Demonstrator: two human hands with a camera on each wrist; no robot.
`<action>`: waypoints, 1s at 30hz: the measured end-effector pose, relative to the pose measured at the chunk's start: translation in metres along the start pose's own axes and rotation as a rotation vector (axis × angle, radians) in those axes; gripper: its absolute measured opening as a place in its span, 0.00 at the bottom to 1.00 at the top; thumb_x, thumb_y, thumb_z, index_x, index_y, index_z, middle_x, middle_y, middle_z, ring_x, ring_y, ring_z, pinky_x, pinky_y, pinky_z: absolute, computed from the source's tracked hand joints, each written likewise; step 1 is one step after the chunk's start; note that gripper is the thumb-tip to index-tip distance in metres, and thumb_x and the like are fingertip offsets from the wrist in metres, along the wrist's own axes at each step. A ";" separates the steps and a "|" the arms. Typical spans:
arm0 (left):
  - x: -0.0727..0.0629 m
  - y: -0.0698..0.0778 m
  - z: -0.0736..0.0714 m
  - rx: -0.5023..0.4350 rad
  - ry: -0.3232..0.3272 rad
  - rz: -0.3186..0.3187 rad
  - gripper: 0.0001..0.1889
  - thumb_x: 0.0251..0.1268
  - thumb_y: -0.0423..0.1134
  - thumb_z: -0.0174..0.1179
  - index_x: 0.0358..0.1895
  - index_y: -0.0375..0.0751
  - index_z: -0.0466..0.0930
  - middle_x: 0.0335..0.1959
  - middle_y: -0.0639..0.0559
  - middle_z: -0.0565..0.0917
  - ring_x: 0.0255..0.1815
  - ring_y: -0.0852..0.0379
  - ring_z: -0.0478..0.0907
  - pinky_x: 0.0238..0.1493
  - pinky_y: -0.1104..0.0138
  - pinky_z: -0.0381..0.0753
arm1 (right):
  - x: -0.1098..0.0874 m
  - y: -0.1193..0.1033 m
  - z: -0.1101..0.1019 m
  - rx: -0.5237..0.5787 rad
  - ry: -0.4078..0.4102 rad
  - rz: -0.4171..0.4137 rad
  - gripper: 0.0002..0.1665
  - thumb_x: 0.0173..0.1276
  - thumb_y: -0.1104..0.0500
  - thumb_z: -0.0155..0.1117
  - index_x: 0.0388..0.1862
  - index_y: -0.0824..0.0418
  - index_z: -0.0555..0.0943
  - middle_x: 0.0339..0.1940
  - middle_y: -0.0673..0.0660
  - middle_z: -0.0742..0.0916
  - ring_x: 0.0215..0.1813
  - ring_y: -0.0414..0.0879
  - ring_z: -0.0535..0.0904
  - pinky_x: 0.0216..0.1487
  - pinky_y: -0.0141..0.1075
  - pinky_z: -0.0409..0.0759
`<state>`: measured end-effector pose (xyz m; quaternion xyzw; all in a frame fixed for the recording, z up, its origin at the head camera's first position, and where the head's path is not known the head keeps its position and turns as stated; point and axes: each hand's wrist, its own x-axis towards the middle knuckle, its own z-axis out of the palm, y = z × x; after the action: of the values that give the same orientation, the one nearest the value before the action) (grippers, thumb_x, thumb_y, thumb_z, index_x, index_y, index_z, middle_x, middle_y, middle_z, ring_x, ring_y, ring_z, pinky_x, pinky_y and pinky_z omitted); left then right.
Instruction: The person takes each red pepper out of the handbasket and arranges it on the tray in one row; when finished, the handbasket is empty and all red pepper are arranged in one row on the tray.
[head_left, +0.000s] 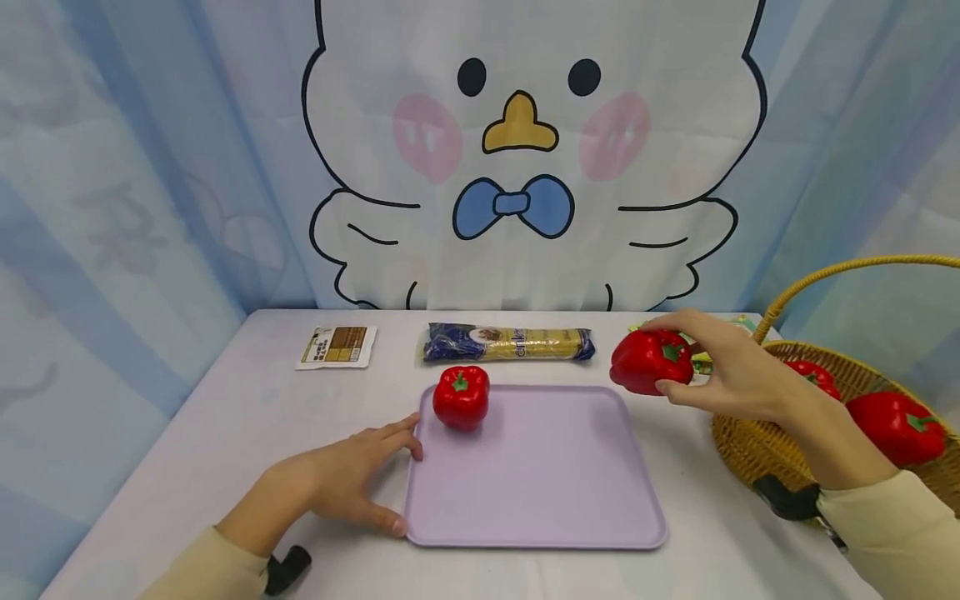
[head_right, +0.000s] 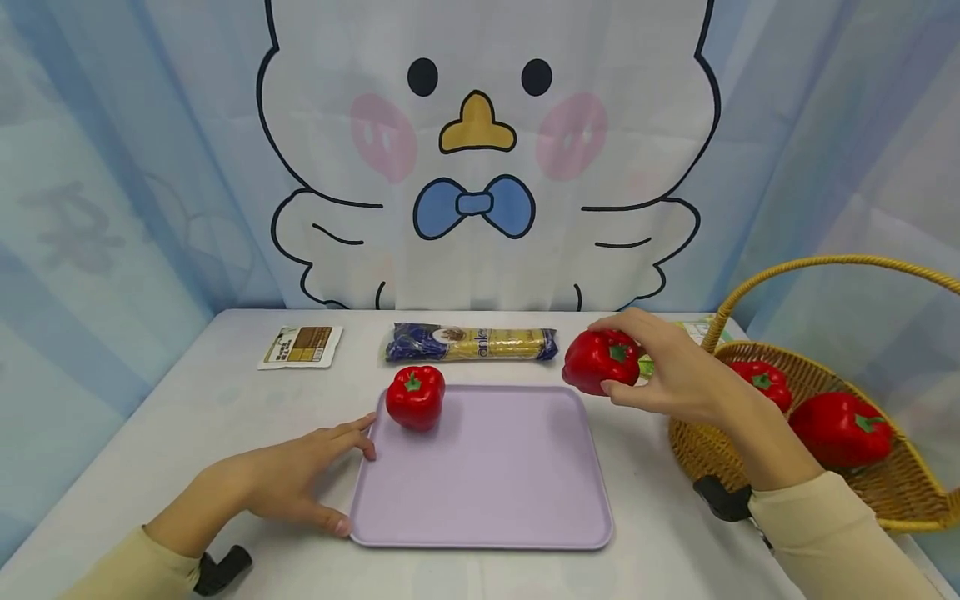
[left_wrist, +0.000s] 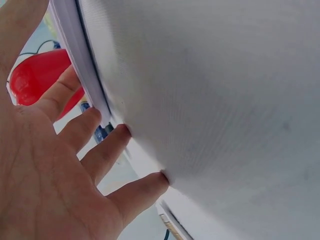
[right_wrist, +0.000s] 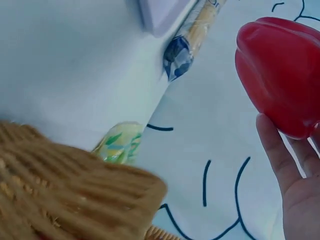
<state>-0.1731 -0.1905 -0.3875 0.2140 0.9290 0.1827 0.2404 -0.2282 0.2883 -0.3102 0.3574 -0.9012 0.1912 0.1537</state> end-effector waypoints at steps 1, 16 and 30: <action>0.001 0.000 0.000 0.001 -0.002 -0.002 0.38 0.42 0.70 0.76 0.58 0.73 0.69 0.85 0.57 0.53 0.82 0.42 0.56 0.73 0.35 0.65 | 0.003 0.000 0.001 0.009 -0.005 -0.004 0.47 0.44 0.64 0.85 0.66 0.53 0.76 0.57 0.46 0.83 0.53 0.39 0.78 0.44 0.35 0.88; -0.002 -0.002 0.000 0.013 0.015 0.022 0.38 0.42 0.69 0.77 0.58 0.69 0.69 0.85 0.55 0.53 0.82 0.41 0.57 0.75 0.36 0.63 | 0.043 -0.011 0.030 0.166 -0.101 -0.092 0.41 0.54 0.61 0.80 0.67 0.51 0.75 0.59 0.48 0.83 0.57 0.44 0.80 0.48 0.42 0.89; -0.001 0.000 0.000 0.021 0.013 0.040 0.39 0.44 0.69 0.76 0.59 0.67 0.69 0.85 0.54 0.52 0.81 0.39 0.57 0.75 0.36 0.63 | 0.057 -0.020 0.058 0.307 -0.119 -0.118 0.39 0.55 0.61 0.80 0.67 0.53 0.76 0.60 0.48 0.83 0.57 0.44 0.80 0.46 0.39 0.89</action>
<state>-0.1719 -0.1913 -0.3871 0.2338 0.9280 0.1789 0.2285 -0.2621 0.2157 -0.3328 0.4398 -0.8463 0.2958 0.0545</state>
